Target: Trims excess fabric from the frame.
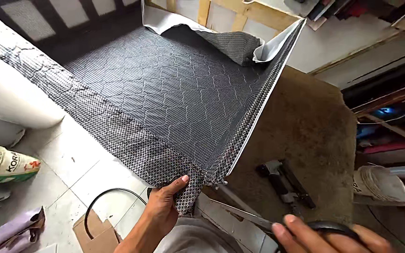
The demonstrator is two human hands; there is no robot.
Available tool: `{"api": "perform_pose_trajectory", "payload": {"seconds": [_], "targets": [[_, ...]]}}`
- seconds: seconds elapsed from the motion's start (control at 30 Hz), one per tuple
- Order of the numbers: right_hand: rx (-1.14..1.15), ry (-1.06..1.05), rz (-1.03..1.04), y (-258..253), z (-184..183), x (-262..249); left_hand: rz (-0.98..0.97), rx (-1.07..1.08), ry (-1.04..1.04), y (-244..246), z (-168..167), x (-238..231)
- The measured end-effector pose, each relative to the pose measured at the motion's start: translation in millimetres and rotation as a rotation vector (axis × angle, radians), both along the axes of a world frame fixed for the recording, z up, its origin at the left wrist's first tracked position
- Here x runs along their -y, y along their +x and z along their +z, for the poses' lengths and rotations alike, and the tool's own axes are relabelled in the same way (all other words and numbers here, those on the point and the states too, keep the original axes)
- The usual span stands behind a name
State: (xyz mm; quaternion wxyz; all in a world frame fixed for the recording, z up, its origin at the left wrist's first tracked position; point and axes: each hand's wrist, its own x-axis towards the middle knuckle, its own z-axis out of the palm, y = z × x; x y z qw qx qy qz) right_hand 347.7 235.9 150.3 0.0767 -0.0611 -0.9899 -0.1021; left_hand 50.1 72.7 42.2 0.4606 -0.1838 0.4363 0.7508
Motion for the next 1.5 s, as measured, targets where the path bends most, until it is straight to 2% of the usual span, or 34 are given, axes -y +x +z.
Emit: {"api": "perform_pose_trajectory", "payload": {"seconds": [0.07, 0.17, 0.43, 0.63, 0.7, 0.87, 1.03, 1.1, 1.23, 1.37, 1.5], "targets": [[-0.007, 0.088, 0.065, -11, -22, 10, -0.003, 0.021, -0.008, -1, 0, 0], [-0.020, 0.216, -0.026, -44, -37, 33, 0.000, 0.019, -0.021, -2, 1, 1], [-0.131, 0.168, -0.228, -106, -73, 66, -0.040, 0.000, -0.035, -9, -4, 4], [-0.191, -0.012, -0.185, -81, -93, 65, -0.085, -0.032, -0.082, -17, -3, 6], [-0.196, 0.026, -0.200, -83, -92, 63, -0.116, -0.056, -0.084, -20, -2, 6], [-0.299, 0.150, -0.210, -127, -103, 63, -0.150, -0.146, -0.116, -24, 0, 7], [-0.283, -0.036, -0.181, -115, -106, 68, -0.171, -0.235, -0.126, -28, 0, 9], [-0.252, -0.048, -0.198, -112, -101, 71, -0.191, -0.261, -0.111, -31, -2, 12], [-0.293, -0.021, -0.251, -134, -103, 79, -0.328, -0.496, -0.049, -46, -9, 21], [-0.332, -0.055, -0.332, -139, -129, 94, -0.600, -0.832, -0.238, -71, -10, 29], [-0.361, -0.179, -0.377, -141, -126, 99, -0.724, -0.874, -0.251, -80, -9, 29]]}}
